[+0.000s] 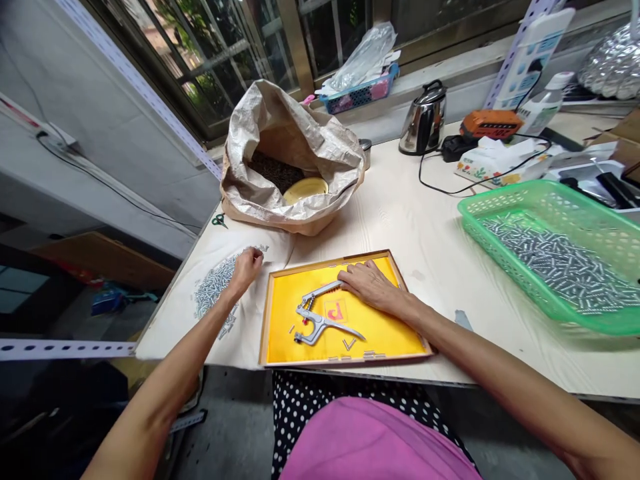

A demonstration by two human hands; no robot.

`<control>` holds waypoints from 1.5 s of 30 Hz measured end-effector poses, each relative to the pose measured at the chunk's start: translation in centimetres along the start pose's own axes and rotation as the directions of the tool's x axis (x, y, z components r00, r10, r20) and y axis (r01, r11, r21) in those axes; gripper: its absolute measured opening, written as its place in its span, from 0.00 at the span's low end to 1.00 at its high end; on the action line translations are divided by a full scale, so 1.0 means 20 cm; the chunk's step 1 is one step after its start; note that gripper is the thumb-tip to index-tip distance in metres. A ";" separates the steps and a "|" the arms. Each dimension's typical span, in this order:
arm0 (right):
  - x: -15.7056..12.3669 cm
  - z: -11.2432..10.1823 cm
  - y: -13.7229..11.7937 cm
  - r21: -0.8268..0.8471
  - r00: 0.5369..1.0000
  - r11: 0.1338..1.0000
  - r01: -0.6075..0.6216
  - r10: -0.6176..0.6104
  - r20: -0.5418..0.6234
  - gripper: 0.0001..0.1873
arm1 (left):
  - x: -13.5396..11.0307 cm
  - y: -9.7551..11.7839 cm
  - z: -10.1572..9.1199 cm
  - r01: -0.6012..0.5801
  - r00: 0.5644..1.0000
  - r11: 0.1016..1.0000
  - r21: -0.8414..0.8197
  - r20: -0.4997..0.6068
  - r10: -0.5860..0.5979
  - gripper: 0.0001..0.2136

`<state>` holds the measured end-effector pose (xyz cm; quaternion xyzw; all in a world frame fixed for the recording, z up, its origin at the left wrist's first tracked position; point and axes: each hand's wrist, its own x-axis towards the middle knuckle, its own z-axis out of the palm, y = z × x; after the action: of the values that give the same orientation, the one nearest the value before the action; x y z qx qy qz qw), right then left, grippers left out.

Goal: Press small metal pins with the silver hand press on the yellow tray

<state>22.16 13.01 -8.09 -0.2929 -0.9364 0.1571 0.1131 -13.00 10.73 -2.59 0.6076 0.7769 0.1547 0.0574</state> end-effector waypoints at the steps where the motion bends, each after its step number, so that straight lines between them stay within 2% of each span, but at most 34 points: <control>1: 0.00 0.00 0.01 0.039 1.000 0.999 -0.004 0.004 -0.021 0.19 | -0.07 0.03 -0.01 0.002 1.000 0.999 -0.046 -0.006 -0.003 0.08; 4: -0.01 -0.01 0.04 0.172 0.990 0.985 -0.026 0.049 -0.129 0.18 | -0.34 0.13 -0.02 0.037 0.998 0.956 -0.293 0.051 -0.023 0.05; 7: 0.00 -0.03 0.05 0.281 0.961 0.957 -0.067 0.138 -0.241 0.17 | -0.63 0.23 0.03 0.178 0.980 0.885 -0.430 0.156 -0.121 0.04; 9: 0.01 -0.04 0.05 0.329 0.931 0.940 -0.094 0.200 -0.305 0.16 | -0.76 0.29 0.07 0.356 0.926 0.727 -0.586 0.326 -0.191 0.08; 11: 0.01 -0.04 0.06 0.363 0.902 0.926 -0.106 0.243 -0.356 0.14 | -0.81 0.33 0.10 0.498 0.861 0.487 -0.717 0.474 -0.183 0.12; 12: 0.01 -0.05 0.06 0.369 0.894 0.924 -0.104 0.250 -0.372 0.14 | -0.81 0.34 0.10 0.511 0.859 0.391 -0.765 0.477 -0.188 0.14; 13: 0.00 -0.05 0.06 0.365 0.893 0.926 -0.099 0.245 -0.378 0.14 | -0.80 0.34 0.09 0.483 0.875 0.335 -0.809 0.430 -0.222 0.16; 14: 0.00 -0.05 0.06 0.350 0.898 0.932 -0.092 0.230 -0.376 0.15 | -0.78 0.33 0.08 0.429 0.895 0.323 -0.844 0.350 -0.276 0.17; 16: 0.00 -0.05 0.05 0.295 0.921 0.953 -0.069 0.174 -0.349 0.16 | -0.73 0.30 0.03 0.332 0.914 0.388 -0.860 0.192 -0.356 0.18; 17: 0.00 -0.04 0.04 0.260 0.935 0.964 -0.053 0.140 -0.327 0.17 | -0.71 0.29 0.01 0.311 0.920 0.428 -0.848 0.156 -0.360 0.18; 21: 0.00 -0.04 0.02 0.129 0.974 0.991 0.028 0.002 -0.228 0.18 | -0.68 0.28 -0.04 0.316 0.947 0.541 -0.780 0.223 -0.233 0.22; 24: 0.00 -0.04 0.01 0.029 0.980 0.998 0.059 -0.052 -0.191 0.20 | -0.69 0.31 -0.02 0.334 0.942 0.591 -0.734 0.277 -0.187 0.19; 33: 0.02 -0.12 -0.02 -0.212 0.972 0.973 0.092 -0.134 -0.194 0.21 | -0.73 0.32 0.07 0.407 0.911 0.621 -0.670 0.343 -0.228 0.09; 39: 0.03 -0.13 -0.03 -0.224 0.974 0.971 0.087 -0.130 -0.186 0.21 | -0.74 0.29 0.15 0.471 0.879 0.566 -0.677 0.413 -0.238 0.14; 45: 0.02 -0.12 -0.03 -0.239 0.979 0.968 0.073 -0.116 -0.170 0.21 | -0.74 0.29 0.16 0.477 0.873 0.614 -0.629 0.420 -0.247 0.13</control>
<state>22.27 13.38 -5.54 -0.2720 -0.9468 0.0139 0.1712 -2.99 -1.76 -5.19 0.3803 0.7441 0.3377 0.4332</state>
